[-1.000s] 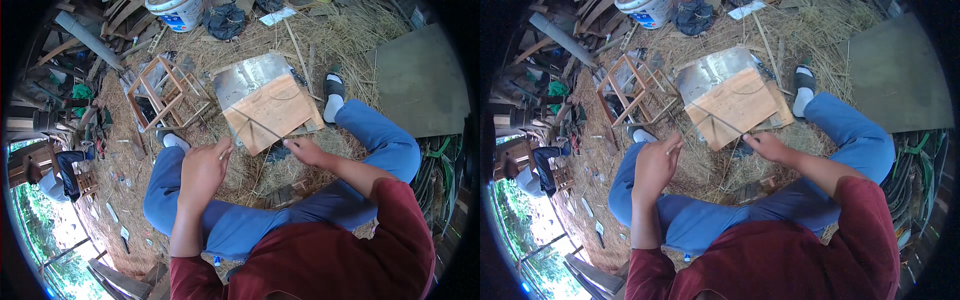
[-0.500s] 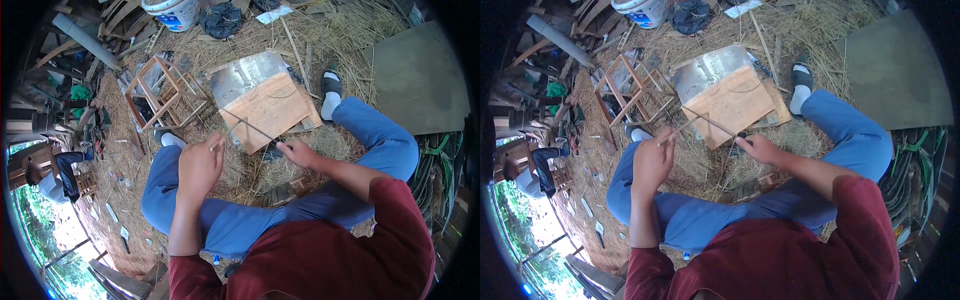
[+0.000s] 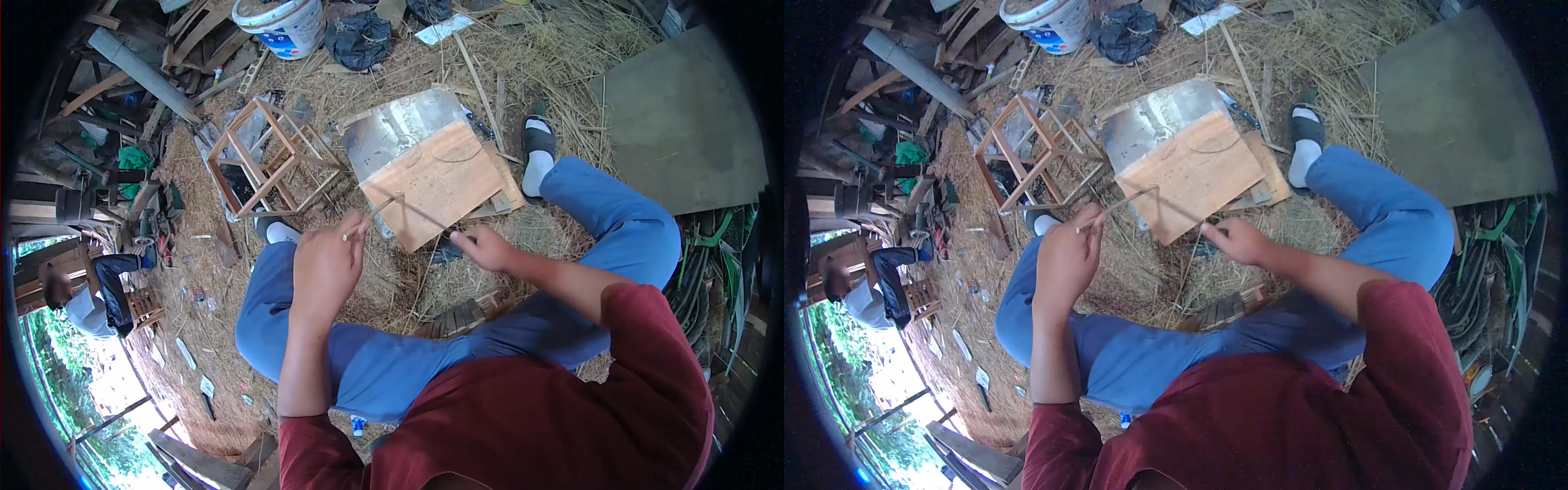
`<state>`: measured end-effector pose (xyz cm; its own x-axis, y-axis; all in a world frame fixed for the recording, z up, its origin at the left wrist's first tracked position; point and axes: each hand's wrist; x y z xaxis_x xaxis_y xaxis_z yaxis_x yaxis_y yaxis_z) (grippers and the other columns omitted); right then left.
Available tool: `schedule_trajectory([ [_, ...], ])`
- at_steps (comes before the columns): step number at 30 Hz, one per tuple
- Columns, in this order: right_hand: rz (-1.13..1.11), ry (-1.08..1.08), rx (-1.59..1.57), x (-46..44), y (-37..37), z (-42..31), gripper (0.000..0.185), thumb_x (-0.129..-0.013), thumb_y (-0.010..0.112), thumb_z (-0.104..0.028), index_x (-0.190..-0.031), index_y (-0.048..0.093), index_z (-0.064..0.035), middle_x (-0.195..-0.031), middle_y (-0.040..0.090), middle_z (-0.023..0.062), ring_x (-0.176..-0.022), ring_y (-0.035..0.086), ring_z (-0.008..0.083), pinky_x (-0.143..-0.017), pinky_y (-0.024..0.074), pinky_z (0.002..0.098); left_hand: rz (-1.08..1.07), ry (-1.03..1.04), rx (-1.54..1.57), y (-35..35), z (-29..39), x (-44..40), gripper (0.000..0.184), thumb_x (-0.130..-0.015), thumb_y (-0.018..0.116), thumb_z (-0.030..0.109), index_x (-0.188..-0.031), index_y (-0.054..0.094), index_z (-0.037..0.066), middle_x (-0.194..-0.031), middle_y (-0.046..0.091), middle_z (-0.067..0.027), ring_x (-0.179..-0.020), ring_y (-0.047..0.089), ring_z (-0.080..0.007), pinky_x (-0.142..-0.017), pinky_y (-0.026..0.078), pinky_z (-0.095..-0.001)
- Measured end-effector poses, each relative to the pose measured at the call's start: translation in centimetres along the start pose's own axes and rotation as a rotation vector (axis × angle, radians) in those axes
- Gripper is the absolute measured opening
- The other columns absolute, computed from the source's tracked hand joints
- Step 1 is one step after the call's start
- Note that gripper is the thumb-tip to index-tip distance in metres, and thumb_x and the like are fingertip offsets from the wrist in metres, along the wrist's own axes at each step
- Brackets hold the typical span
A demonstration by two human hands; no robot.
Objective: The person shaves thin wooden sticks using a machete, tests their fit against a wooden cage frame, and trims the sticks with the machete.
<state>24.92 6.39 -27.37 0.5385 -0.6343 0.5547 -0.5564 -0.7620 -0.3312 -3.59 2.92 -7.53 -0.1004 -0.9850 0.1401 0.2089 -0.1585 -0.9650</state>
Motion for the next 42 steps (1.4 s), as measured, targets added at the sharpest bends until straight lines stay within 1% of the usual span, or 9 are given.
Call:
schedule_trajectory([
  [5, -0.017, 0.144, -0.032, -0.6, -1.2, -1.2, 0.066, -0.103, 0.048, -0.058, -0.097, 0.075, 0.0022, -0.077, 0.071, 0.0210, -0.077, 0.073, 0.0329, -0.076, 0.0547, 0.0448, 0.043, 0.027, 0.032, 0.3, -0.3, -0.1, 0.013, -0.103, 0.055, 0.024, -0.101, 0.055, 0.011, -0.067, 0.061, -0.0155, -0.070, 0.064, -0.0373, -0.071, 0.047, -0.0501],
  [7, 0.141, -0.221, 0.042, 0.4, -0.1, -1.4, 0.069, -0.103, 0.047, -0.060, -0.096, 0.074, 0.0036, -0.076, 0.071, 0.0208, -0.076, 0.072, 0.0342, -0.076, 0.0545, 0.0452, 0.027, 0.002, 0.040, 0.2, 0.1, 0.0, 0.013, -0.103, 0.055, 0.023, -0.101, 0.055, 0.011, -0.067, 0.060, -0.0158, -0.070, 0.064, -0.0378, -0.071, 0.047, -0.0502],
  [12, 0.023, 0.147, -0.020, -0.1, -1.6, -0.9, 0.066, -0.103, 0.049, -0.057, -0.093, 0.073, 0.0033, -0.078, 0.069, 0.0238, -0.077, 0.070, 0.0377, -0.077, 0.0527, 0.0469, 0.032, -0.003, 0.052, 0.1, -0.3, -0.5, 0.012, -0.103, 0.055, 0.023, -0.104, 0.056, 0.011, -0.069, 0.062, -0.0170, -0.071, 0.065, -0.0393, -0.071, 0.049, -0.0512],
  [15, 0.116, -0.180, 0.037, 0.3, 0.5, 0.4, 0.068, -0.103, 0.047, -0.059, -0.088, 0.073, 0.0018, -0.075, 0.069, 0.0213, -0.074, 0.069, 0.0349, -0.076, 0.0526, 0.0464, 0.013, -0.072, 0.059, 0.3, -0.5, -0.4, 0.014, -0.103, 0.054, 0.023, -0.103, 0.058, 0.010, -0.069, 0.063, -0.0191, -0.069, 0.065, -0.0412, -0.068, 0.050, -0.0528],
  [19, 0.025, 0.150, 0.021, -0.4, -0.9, 0.3, 0.066, -0.104, 0.047, -0.056, -0.088, 0.073, 0.0020, -0.073, 0.068, 0.0228, -0.070, 0.068, 0.0367, -0.073, 0.0527, 0.0472, 0.155, -0.087, 0.144, 1.3, -0.2, -0.9, 0.021, -0.104, 0.051, 0.023, -0.095, 0.061, 0.007, -0.067, 0.062, -0.0216, -0.064, 0.063, -0.0440, -0.062, 0.050, -0.0548],
  [24, 0.086, -0.174, -0.053, 0.8, 0.2, -4.8, 0.062, -0.103, 0.052, -0.056, -0.089, 0.073, 0.0004, -0.067, 0.066, 0.0198, -0.068, 0.068, 0.0357, -0.068, 0.0526, 0.0449, 0.168, -0.186, 0.224, 2.0, -0.1, -1.0, 0.026, -0.105, 0.050, 0.023, -0.090, 0.061, 0.005, -0.065, 0.060, -0.0232, -0.062, 0.061, -0.0460, -0.059, 0.047, -0.0556],
  [34, 0.095, -0.101, -0.030, 2.1, -0.7, -4.8, 0.064, -0.103, 0.050, -0.056, -0.084, 0.071, 0.0007, -0.064, 0.065, 0.0165, -0.062, 0.068, 0.0304, -0.064, 0.0517, 0.0443, 0.111, -0.231, 0.203, 1.4, 0.3, -1.3, 0.031, -0.106, 0.048, 0.023, -0.087, 0.060, 0.002, -0.063, 0.059, -0.0241, -0.062, 0.061, -0.0451, -0.056, 0.045, -0.0549],
  [39, 0.011, 0.087, 0.017, 0.9, -1.0, -2.4, 0.062, -0.103, 0.052, -0.054, -0.088, 0.072, 0.0029, -0.066, 0.066, 0.0193, -0.067, 0.069, 0.0345, -0.068, 0.0517, 0.0468, 0.177, -0.139, 0.128, 1.8, 0.9, -1.2, 0.028, -0.106, 0.049, 0.022, -0.088, 0.059, 0.003, -0.065, 0.061, -0.0230, -0.064, 0.062, -0.0452, -0.060, 0.046, -0.0553],
  [42, 0.067, -0.029, -0.002, 1.7, -1.1, -3.7, 0.066, -0.102, 0.050, -0.057, -0.086, 0.071, 0.0036, -0.067, 0.066, 0.0213, -0.069, 0.068, 0.0377, -0.071, 0.0521, 0.0487, 0.141, -0.162, 0.130, 1.5, 0.8, -1.4, 0.024, -0.105, 0.050, 0.021, -0.090, 0.058, 0.004, -0.066, 0.061, -0.0227, -0.064, 0.061, -0.0455, -0.061, 0.047, -0.0558],
])
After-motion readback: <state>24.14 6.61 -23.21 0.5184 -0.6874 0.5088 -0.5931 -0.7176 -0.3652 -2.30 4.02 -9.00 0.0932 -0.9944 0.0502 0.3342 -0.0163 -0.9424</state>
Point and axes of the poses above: each hand's wrist, its own x-axis away from the middle knuckle, its own y-axis out of the palm, z = x × y
